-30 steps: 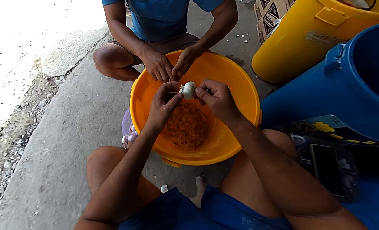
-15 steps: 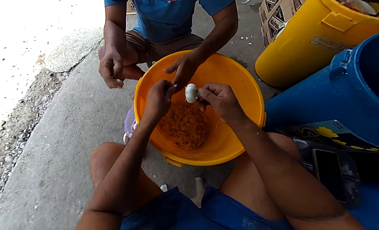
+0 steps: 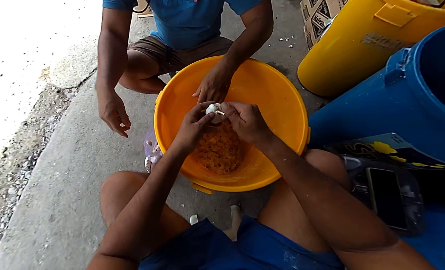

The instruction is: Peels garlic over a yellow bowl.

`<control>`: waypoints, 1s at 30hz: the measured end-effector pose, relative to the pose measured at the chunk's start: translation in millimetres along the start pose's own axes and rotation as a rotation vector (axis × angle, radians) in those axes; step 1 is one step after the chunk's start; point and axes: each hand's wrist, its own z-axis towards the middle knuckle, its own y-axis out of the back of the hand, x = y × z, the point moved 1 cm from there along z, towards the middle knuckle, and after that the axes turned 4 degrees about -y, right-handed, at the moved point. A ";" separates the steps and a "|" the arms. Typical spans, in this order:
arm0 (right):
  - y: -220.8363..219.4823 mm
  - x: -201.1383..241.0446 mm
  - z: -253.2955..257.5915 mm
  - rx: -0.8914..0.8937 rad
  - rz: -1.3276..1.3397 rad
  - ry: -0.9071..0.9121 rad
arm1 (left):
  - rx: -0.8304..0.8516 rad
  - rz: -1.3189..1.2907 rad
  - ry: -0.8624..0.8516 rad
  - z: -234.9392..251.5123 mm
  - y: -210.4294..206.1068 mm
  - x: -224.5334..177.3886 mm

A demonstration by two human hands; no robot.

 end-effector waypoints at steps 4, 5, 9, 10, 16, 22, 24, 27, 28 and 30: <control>7.9 -2.5 4.3 0.000 0.039 0.006 | 0.018 -0.089 0.029 -2.5 6.6 -6.3; 10.4 -3.3 5.3 0.001 0.027 0.010 | 0.026 -0.106 0.029 -4.9 9.0 -7.9; 14.6 -4.3 10.4 -0.001 -0.034 0.031 | 0.074 -0.148 -0.011 -12.7 29.6 -15.5; 13.8 -4.6 11.6 -0.001 -0.059 0.037 | 0.067 -0.140 -0.029 -16.6 36.5 -20.2; 4.1 -6.8 8.2 0.190 -0.233 0.085 | -0.333 0.028 -0.198 -45.6 138.5 -30.4; -20.9 -19.5 8.5 0.803 -0.553 0.026 | -0.389 0.546 0.343 -61.2 195.2 34.7; -28.3 -26.7 6.4 0.922 -0.588 -0.029 | -0.242 0.631 0.335 -56.7 193.0 60.9; -28.1 -32.2 5.9 0.955 -0.595 -0.071 | -0.141 1.015 0.218 -48.3 188.6 79.1; -27.3 -32.9 4.5 0.954 -0.601 -0.082 | -0.149 1.095 0.198 -47.7 185.7 80.8; -26.3 -34.3 4.3 0.954 -0.606 -0.099 | -0.214 1.033 0.158 -45.7 179.3 71.0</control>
